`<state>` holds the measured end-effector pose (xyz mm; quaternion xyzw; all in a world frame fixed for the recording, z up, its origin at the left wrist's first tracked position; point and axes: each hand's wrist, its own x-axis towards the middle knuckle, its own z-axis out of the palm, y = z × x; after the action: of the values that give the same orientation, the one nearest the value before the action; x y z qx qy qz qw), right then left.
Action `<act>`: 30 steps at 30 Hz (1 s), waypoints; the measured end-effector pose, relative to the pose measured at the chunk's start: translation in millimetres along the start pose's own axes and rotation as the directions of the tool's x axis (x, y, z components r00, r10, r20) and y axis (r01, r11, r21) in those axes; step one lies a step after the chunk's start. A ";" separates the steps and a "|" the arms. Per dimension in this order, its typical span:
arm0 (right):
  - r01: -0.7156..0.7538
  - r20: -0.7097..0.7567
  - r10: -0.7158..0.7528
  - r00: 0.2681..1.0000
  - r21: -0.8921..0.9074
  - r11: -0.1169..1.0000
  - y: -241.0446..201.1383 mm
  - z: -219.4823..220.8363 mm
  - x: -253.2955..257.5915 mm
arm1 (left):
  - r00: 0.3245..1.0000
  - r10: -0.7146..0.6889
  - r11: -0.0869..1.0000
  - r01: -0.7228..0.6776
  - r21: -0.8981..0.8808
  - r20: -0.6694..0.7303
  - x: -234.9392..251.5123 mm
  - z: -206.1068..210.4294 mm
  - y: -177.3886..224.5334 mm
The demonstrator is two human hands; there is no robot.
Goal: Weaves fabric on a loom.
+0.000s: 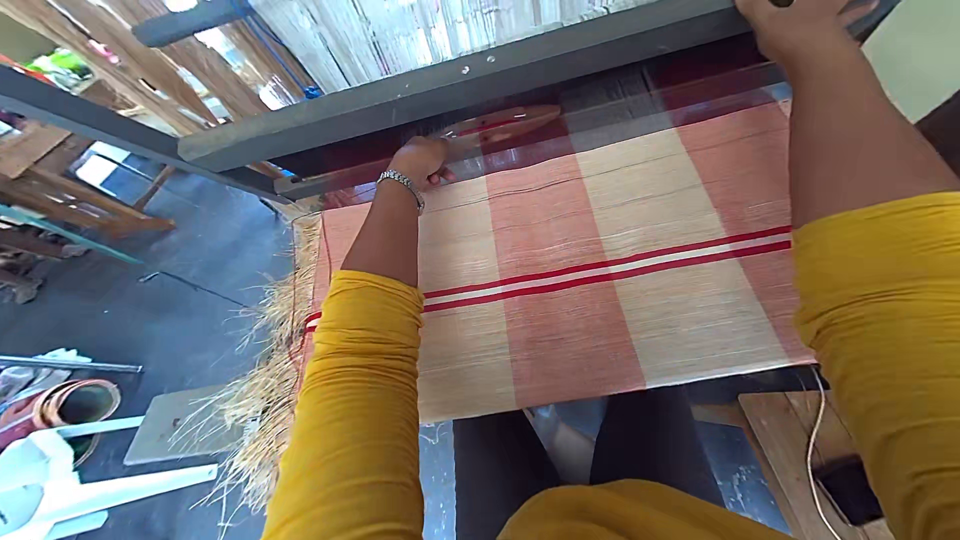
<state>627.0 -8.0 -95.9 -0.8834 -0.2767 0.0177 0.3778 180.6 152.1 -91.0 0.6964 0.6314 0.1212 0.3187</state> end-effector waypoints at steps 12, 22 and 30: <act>-0.183 0.172 0.152 0.973 0.184 0.966 5.7 -0.7 -9.3 | 0.969 0.246 0.946 -0.244 -0.216 -0.015 -148.7 -5.9 54.8; -0.118 0.192 0.069 0.979 0.257 0.959 27.7 11.0 -1.8 | 0.955 0.173 0.851 -0.022 -0.526 0.241 -19.9 60.3 51.1; -0.141 0.219 0.047 0.975 0.435 0.889 48.6 -1.1 11.1 | 0.819 0.440 0.580 0.053 -0.813 0.368 11.0 69.1 45.3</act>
<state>659.8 -30.4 -126.1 -0.7784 -0.2588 0.1893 0.5397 258.4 142.5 -119.6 0.5526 0.3109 0.2252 0.7397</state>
